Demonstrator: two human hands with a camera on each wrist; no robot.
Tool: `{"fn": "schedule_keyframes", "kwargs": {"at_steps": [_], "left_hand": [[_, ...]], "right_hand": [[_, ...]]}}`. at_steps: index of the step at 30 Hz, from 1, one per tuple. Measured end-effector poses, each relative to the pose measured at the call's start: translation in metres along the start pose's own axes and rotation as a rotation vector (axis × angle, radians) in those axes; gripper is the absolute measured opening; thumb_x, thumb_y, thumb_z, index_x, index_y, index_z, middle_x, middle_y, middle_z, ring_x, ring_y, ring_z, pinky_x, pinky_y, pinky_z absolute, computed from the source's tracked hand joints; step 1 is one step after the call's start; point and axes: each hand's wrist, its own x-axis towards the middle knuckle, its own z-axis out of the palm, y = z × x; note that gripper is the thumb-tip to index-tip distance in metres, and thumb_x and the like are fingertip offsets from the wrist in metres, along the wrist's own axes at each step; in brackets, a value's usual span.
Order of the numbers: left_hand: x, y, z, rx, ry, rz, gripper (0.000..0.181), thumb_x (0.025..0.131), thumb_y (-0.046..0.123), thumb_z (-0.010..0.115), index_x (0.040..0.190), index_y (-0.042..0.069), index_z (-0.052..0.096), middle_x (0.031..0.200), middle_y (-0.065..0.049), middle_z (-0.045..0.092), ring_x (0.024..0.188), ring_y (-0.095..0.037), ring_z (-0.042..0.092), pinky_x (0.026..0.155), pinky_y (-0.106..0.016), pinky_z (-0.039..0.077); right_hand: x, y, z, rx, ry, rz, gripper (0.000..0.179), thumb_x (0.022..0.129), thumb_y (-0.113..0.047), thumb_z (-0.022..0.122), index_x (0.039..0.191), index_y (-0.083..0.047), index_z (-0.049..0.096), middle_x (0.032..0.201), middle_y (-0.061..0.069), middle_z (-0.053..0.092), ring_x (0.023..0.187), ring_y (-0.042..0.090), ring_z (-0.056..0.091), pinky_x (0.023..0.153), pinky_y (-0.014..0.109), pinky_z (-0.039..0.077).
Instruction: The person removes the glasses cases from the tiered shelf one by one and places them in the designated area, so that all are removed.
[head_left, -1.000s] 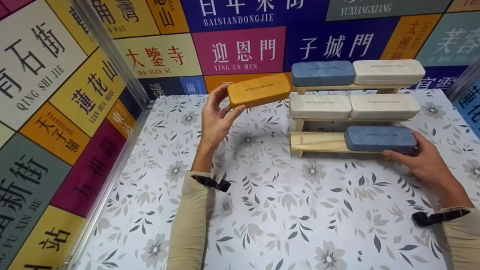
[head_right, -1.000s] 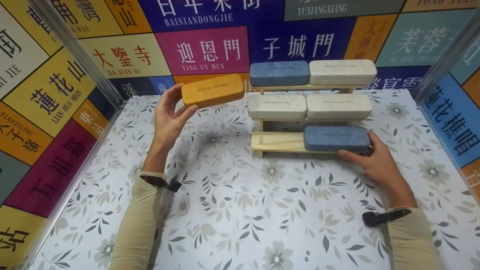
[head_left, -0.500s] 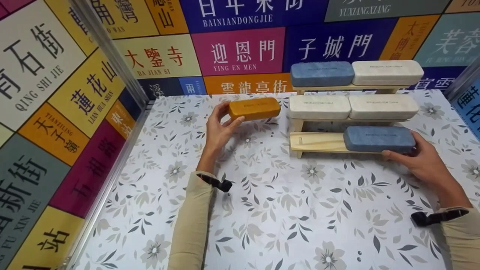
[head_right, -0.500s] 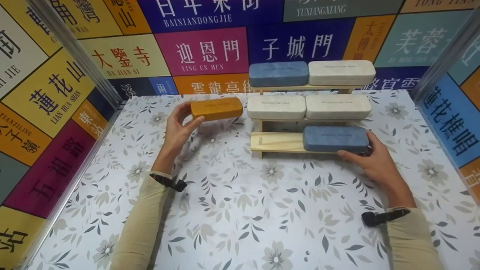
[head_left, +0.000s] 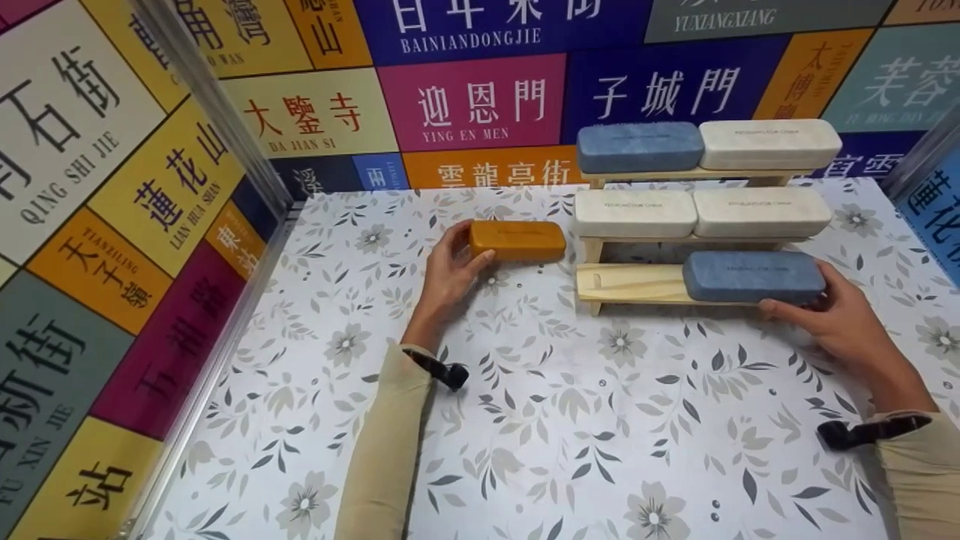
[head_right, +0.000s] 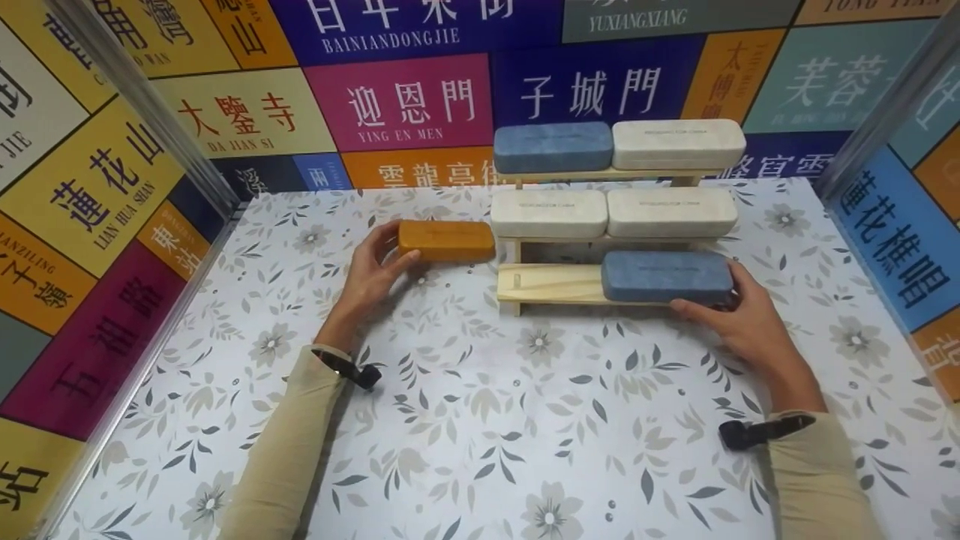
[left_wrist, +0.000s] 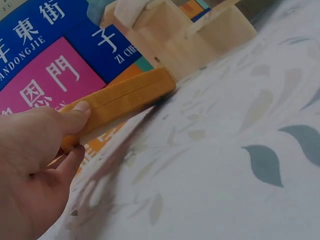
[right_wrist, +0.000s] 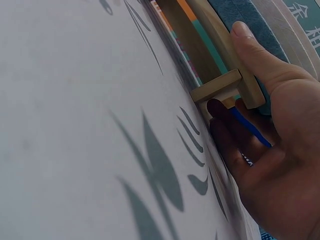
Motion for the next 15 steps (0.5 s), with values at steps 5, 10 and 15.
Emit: {"fn": "schedule_keyframes", "kwargs": {"at_steps": [5,10,15], "left_hand": [[0.002,-0.005,0.006,0.111,-0.010,-0.041,0.072,0.102,0.004,0.074,0.165,-0.001,0.039,0.168,-0.018,0.047,0.158,-0.028,0.046,0.129,-0.033,0.042],[0.006,-0.005,0.016,0.253,0.009,-0.113,0.079,0.101,0.008,0.077,0.168,0.003,0.035,0.172,-0.015,0.043,0.161,-0.026,0.042,0.131,-0.034,0.038],[0.011,-0.005,0.026,0.338,0.025,-0.117,0.076,0.104,0.009,0.073,0.169,0.003,0.033,0.172,-0.015,0.042,0.161,-0.025,0.041,0.132,-0.034,0.036]], "right_hand": [[0.002,0.001,0.000,-0.021,-0.001,0.015,0.082,0.101,-0.026,0.081,0.169,-0.027,0.035,0.133,-0.026,0.053,0.118,-0.016,0.052,0.094,-0.001,0.041],[0.002,0.001,-0.002,-0.052,-0.004,0.034,0.084,0.101,-0.030,0.080,0.170,-0.027,0.033,0.139,-0.020,0.052,0.119,-0.014,0.049,0.094,-0.002,0.038],[0.001,0.002,-0.004,-0.052,-0.007,0.050,0.085,0.101,-0.031,0.080,0.171,-0.028,0.032,0.143,-0.014,0.052,0.121,-0.014,0.047,0.095,-0.001,0.038]]}}
